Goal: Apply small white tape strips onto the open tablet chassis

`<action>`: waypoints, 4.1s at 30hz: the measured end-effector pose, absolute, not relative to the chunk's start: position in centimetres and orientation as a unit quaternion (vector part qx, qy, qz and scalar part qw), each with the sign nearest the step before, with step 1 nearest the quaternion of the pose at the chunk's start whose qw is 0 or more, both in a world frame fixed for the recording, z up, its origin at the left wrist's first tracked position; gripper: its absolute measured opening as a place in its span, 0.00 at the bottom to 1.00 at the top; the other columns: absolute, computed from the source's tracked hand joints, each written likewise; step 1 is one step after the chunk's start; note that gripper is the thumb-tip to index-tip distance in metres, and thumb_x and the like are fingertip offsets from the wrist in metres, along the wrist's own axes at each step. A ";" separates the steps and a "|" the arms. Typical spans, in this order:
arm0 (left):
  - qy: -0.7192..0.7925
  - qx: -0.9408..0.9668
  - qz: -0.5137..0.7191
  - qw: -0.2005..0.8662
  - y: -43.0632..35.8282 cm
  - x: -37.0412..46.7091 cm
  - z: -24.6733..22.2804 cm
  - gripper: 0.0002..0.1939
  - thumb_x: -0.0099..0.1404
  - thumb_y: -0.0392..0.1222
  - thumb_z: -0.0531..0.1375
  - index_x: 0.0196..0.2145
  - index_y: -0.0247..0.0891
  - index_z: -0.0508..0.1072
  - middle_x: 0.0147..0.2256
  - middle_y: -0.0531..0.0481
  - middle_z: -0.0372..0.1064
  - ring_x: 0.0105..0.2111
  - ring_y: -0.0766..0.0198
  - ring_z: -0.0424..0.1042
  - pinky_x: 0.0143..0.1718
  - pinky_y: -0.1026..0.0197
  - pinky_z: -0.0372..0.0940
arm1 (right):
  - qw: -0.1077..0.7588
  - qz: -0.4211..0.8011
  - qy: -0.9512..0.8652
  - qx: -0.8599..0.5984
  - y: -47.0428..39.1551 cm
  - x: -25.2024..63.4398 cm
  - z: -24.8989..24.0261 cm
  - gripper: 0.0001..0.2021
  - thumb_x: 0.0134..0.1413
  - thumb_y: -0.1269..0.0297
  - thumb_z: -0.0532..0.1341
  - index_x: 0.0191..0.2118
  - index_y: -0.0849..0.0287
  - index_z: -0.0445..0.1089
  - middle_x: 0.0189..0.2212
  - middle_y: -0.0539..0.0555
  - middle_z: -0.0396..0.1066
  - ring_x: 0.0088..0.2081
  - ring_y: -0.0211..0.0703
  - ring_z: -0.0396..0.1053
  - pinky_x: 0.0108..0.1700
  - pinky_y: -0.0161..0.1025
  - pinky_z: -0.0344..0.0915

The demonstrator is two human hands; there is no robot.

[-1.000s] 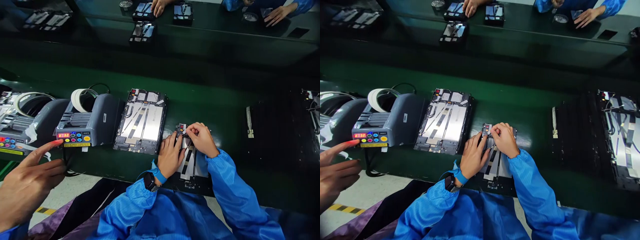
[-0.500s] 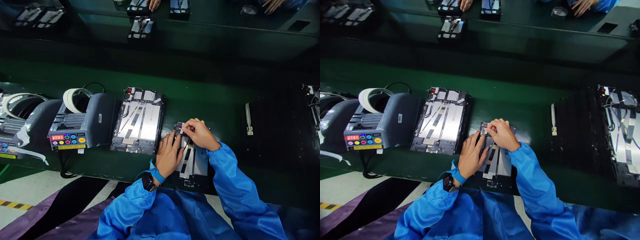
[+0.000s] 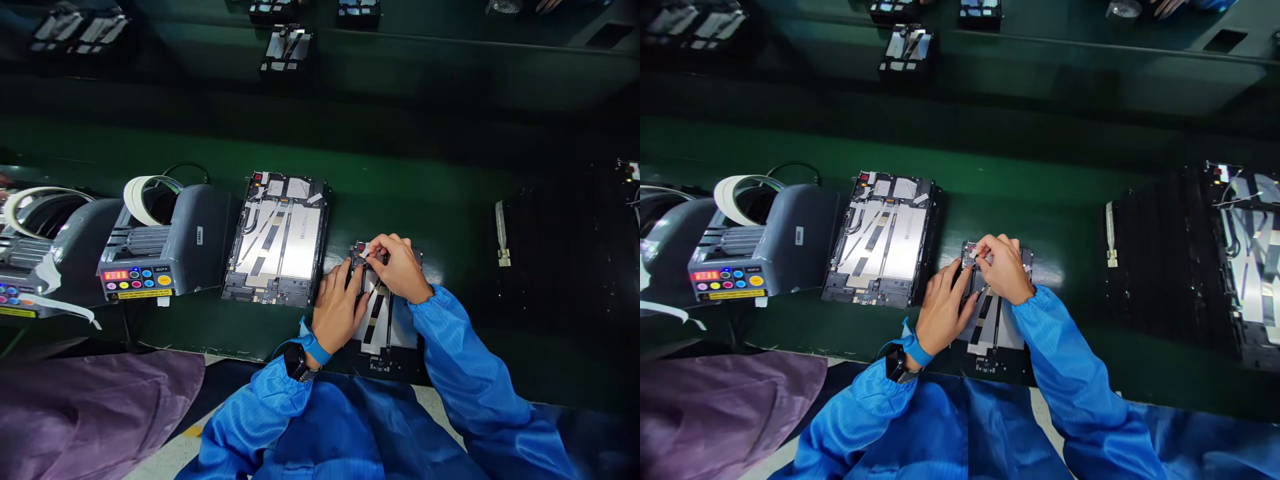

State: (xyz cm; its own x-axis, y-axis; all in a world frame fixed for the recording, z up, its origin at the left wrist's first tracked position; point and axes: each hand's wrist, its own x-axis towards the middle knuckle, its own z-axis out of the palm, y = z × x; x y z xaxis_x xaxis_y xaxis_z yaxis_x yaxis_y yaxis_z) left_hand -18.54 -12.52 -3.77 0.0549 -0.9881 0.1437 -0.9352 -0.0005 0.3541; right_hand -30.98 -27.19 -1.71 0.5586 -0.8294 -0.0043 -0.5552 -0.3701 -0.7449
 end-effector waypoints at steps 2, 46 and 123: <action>-0.686 0.700 -0.083 0.182 -12.4 -18.4 -3.7 0.28 0.78 0.46 0.53 0.71 0.31 0.59 0.69 0.33 0.56 0.65 0.44 0.61 0.61 0.44 0.64 | 0.364 -0.190 0.425 -0.807 -27.2 -31.1 -1.8 0.08 0.52 0.75 0.65 0.36 0.56 0.70 0.34 0.51 0.74 0.40 0.48 0.67 0.50 0.45 0.53; -0.690 0.703 -0.066 0.156 -12.7 -18.4 -3.4 0.26 0.78 0.44 0.54 0.68 0.32 0.62 0.68 0.36 0.58 0.63 0.45 0.61 0.60 0.45 0.65 | 0.327 -0.007 0.409 -0.852 -27.8 -30.5 0.4 0.07 0.65 0.70 0.61 0.32 0.57 0.69 0.33 0.53 0.71 0.40 0.48 0.62 0.46 0.44 0.51; -0.689 0.705 -0.059 0.156 -12.6 -18.5 -3.3 0.25 0.77 0.44 0.54 0.68 0.32 0.63 0.68 0.36 0.60 0.63 0.46 0.62 0.62 0.45 0.64 | 0.184 0.176 0.468 -0.846 -26.9 -27.9 2.6 0.10 0.70 0.64 0.57 0.39 0.60 0.75 0.42 0.61 0.79 0.50 0.56 0.71 0.50 0.49 0.49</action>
State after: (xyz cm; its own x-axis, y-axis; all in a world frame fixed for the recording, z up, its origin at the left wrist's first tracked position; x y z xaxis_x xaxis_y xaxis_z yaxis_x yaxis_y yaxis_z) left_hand -18.54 -12.62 -3.34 0.0438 -0.9904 0.1314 -0.9534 -0.0022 0.3017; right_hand -27.87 -26.85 2.64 0.5007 -0.7273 -0.4695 -0.8565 -0.4947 -0.1471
